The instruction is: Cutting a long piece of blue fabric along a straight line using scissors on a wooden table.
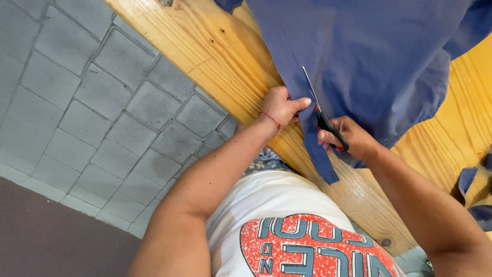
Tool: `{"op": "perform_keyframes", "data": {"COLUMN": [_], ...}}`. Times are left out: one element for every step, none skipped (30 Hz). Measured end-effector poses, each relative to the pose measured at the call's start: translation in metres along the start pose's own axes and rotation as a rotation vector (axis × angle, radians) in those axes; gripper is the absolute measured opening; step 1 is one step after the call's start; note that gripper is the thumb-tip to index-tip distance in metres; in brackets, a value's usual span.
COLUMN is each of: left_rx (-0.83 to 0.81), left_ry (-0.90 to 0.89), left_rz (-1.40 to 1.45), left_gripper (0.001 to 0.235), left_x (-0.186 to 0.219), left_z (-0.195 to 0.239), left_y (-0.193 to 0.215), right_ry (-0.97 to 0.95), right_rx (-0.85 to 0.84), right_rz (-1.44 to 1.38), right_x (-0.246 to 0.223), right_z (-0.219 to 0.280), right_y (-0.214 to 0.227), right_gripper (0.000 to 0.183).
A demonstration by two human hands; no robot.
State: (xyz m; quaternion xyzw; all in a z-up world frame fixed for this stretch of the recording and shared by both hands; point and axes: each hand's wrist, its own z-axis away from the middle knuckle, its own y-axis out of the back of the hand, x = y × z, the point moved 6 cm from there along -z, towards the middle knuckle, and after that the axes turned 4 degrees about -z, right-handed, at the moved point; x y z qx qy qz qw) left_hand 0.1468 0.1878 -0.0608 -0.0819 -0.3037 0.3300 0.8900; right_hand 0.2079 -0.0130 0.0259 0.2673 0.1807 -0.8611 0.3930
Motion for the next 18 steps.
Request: {"op": "perform_keyframes", "data": {"left_rx": [0.0, 0.003, 0.007, 0.008, 0.008, 0.009, 0.009, 0.011, 0.013, 0.014, 0.048, 0.082, 0.083, 0.104, 0.125, 0.125, 0.126, 0.128], "left_ry": [0.0, -0.004, -0.008, -0.009, -0.007, -0.006, -0.007, -0.007, -0.008, -0.008, -0.043, -0.078, -0.079, -0.098, -0.117, -0.118, -0.128, -0.139], "left_rz": [0.001, -0.017, -0.035, -0.034, -0.036, -0.039, -0.038, -0.042, -0.045, -0.045, -0.049, -0.052, -0.052, -0.04, -0.027, -0.027, -0.044, -0.06], "left_gripper": [0.025, 0.024, 0.023, 0.023, 0.023, 0.022, 0.022, 0.024, 0.026, 0.026, 0.031, 0.036, 0.036, 0.034, 0.033, 0.033, 0.032, 0.031], "left_x": [0.0, -0.001, 0.0, -0.002, -0.004, -0.006, -0.006, -0.005, -0.004, 0.01, 0.026, 0.043, 0.049, 0.056, 0.064, 0.069, 0.074, 0.078], "left_z": [-0.001, -0.002, -0.003, -0.004, -0.006, -0.007, -0.006, -0.006, -0.005, 0.001, 0.007, 0.013, 0.007, 0.001, -0.005, -0.007, -0.007, -0.008], "left_y": [0.0, 0.001, 0.002, 0.002, 0.002, 0.001, 0.003, 0.004, 0.006, 0.009, 0.015, 0.02, 0.025, 0.031, 0.037, 0.037, 0.036, 0.036], "right_ry": [0.0, 0.008, 0.018, 0.019, 0.016, 0.013, 0.013, 0.02, 0.027, 0.028, 0.03, 0.032, 0.033, 0.027, 0.022, 0.023, 0.021, 0.018], "right_rx": [0.0, 0.006, 0.012, 0.012, 0.023, 0.033, 0.033, 0.038, 0.044, 0.043, 0.041, 0.038, 0.037, 0.043, 0.049, 0.049, 0.047, 0.046], "right_rz": [0.001, -0.001, -0.003, -0.002, -0.003, -0.003, -0.003, -0.006, -0.009, -0.009, 0.001, 0.011, 0.012, 0.013, 0.013, 0.013, 0.007, 0.001], "right_x": [0.0, 0.0, 0.0, -0.001, -0.002, -0.002, -0.002, -0.002, -0.002, -0.001, 0.001, 0.002, 0.005, 0.008, 0.011, 0.01, 0.01, 0.011], "right_z": [0.0, 0.0, 0.0, 0.0, 0.001, 0.002, 0.002, 0.002, 0.002, 0.001, 0.001, 0.0, 0.0, -0.001, -0.002, -0.002, -0.001, -0.001], "right_y": [0.0, 0.001, 0.001, 0.0, 0.001, 0.001, 0.0, 0.0, -0.001, 0.0, 0.001, 0.002, 0.004, 0.005, 0.007, 0.008, 0.008, 0.008], "right_gripper": [0.046, 0.045, 0.044, 0.044, 0.041, 0.039, 0.039, 0.039, 0.039, 0.039, 0.039, 0.039, 0.039, 0.039, 0.04, 0.04, 0.04, 0.041]}}
